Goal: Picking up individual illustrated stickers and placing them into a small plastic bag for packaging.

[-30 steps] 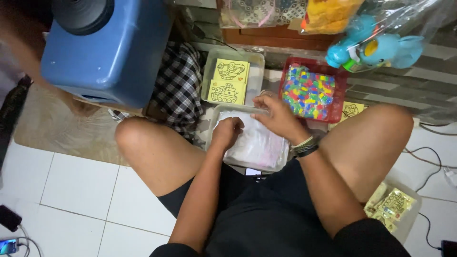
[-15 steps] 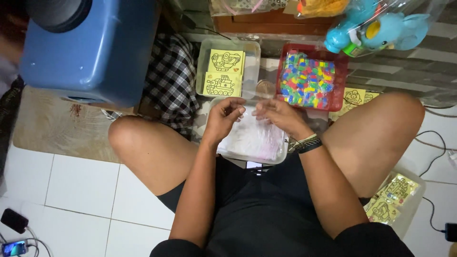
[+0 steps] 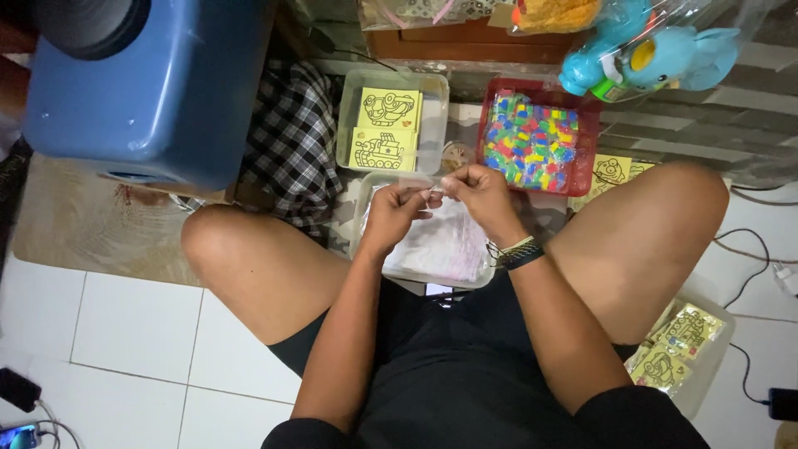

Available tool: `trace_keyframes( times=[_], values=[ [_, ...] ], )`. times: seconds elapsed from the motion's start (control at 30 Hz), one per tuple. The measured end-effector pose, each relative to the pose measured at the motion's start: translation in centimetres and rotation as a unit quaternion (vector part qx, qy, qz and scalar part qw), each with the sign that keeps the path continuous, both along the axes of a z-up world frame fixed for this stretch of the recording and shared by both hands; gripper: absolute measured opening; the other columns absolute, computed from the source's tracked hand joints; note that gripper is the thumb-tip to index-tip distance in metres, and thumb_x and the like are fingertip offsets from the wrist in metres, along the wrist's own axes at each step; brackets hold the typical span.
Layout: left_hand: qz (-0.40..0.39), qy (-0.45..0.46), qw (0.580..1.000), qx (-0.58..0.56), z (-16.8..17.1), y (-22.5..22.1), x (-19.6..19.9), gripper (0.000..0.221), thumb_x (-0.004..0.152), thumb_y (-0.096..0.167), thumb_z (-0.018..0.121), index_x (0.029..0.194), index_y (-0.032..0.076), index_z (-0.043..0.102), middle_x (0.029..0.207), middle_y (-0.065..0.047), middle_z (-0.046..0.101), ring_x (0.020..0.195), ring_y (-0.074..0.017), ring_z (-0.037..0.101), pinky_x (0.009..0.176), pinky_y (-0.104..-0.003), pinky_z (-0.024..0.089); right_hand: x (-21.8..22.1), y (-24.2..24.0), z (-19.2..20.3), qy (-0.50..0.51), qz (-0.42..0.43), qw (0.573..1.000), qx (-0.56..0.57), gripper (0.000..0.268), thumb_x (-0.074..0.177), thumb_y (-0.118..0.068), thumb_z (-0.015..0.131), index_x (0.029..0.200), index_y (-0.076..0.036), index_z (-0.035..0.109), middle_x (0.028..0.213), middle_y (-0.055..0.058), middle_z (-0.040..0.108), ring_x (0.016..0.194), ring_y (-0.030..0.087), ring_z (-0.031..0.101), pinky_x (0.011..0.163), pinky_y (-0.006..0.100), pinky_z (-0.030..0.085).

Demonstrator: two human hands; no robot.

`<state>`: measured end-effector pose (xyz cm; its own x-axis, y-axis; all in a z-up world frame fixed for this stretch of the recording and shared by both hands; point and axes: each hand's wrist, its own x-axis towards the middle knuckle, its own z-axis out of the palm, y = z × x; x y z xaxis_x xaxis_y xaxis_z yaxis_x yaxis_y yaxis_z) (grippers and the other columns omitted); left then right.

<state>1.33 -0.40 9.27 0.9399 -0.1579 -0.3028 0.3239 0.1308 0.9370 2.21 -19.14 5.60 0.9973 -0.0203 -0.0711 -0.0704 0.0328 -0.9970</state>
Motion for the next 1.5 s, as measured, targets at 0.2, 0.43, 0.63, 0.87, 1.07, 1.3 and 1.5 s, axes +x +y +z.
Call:
trace_keyframes(
  times=[0.2,0.43,0.63,0.87,1.07,1.3,1.5],
  values=[
    [-0.007,0.014,1.000,0.004,0.3,0.4,-0.3,0.025,0.092,0.005,0.072,0.111,-0.011,0.070,0.091,-0.028,0.074,0.077,-0.0268,0.077,0.068,-0.035,0.067,0.2,0.5,-0.3,-0.038,-0.030,0.998,0.030,0.013,0.100,-0.012,0.071,0.091,-0.003,0.072,0.069,0.009,0.069,0.063,0.010,0.065,0.061,0.022,0.054],
    [-0.001,0.019,1.000,0.010,-0.7,0.9,0.1,0.028,0.094,0.007,0.069,0.113,-0.013,0.067,0.093,-0.029,0.074,0.080,-0.0294,0.077,0.070,-0.036,0.066,-0.2,0.3,3.1,-0.074,-0.090,0.993,0.015,0.029,0.100,-0.005,0.068,0.127,-0.004,0.059,0.097,0.008,0.073,0.082,0.008,0.067,0.069,0.020,0.057],
    [0.025,0.022,0.999,0.027,-1.5,0.7,0.3,0.029,0.091,0.007,0.074,0.111,-0.014,0.068,0.090,-0.030,0.074,0.077,-0.0313,0.077,0.067,-0.036,0.067,-0.3,1.2,3.1,-0.133,-0.049,0.990,-0.004,0.022,0.087,0.001,0.079,0.107,-0.005,0.071,0.112,0.007,0.070,0.095,0.009,0.066,0.080,0.019,0.057],
    [0.018,0.006,0.998,0.061,-1.5,1.0,0.4,0.024,0.087,0.006,0.079,0.105,-0.009,0.073,0.086,-0.028,0.074,0.077,-0.0299,0.077,0.067,-0.036,0.067,-0.4,1.0,2.5,-0.028,0.027,0.999,-0.017,0.037,0.083,-0.003,0.083,0.118,-0.008,0.072,0.094,0.001,0.069,0.080,0.004,0.065,0.072,0.017,0.058],
    [-0.009,0.004,0.998,0.069,-1.3,0.8,0.0,0.023,0.088,0.007,0.079,0.107,-0.006,0.074,0.090,-0.026,0.075,0.080,-0.0260,0.076,0.071,-0.037,0.066,-0.4,0.3,1.1,-0.036,0.049,0.997,-0.055,0.015,0.087,-0.005,0.079,0.101,-0.006,0.076,0.082,-0.001,0.066,0.073,0.004,0.059,0.064,0.018,0.052],
    [-0.012,-0.007,0.996,0.086,-1.4,0.7,0.1,0.020,0.088,0.003,0.075,0.106,-0.004,0.074,0.086,-0.026,0.075,0.077,-0.0274,0.076,0.071,-0.036,0.066,0.1,-0.1,0.7,-0.077,0.010,0.986,-0.145,0.008,0.088,-0.003,0.078,0.095,-0.008,0.077,0.078,0.006,0.072,0.072,0.015,0.068,0.064,0.029,0.054],
    [0.112,-0.028,0.990,0.085,-0.9,2.6,1.1,0.019,0.092,0.005,0.071,0.108,-0.004,0.072,0.091,-0.026,0.075,0.081,-0.0266,0.077,0.073,-0.033,0.065,1.2,-2.8,3.4,-0.069,-0.165,0.980,-0.083,0.014,0.100,0.000,0.061,0.098,-0.011,0.070,0.087,0.002,0.071,0.081,0.010,0.067,0.070,0.023,0.054]
  ],
)
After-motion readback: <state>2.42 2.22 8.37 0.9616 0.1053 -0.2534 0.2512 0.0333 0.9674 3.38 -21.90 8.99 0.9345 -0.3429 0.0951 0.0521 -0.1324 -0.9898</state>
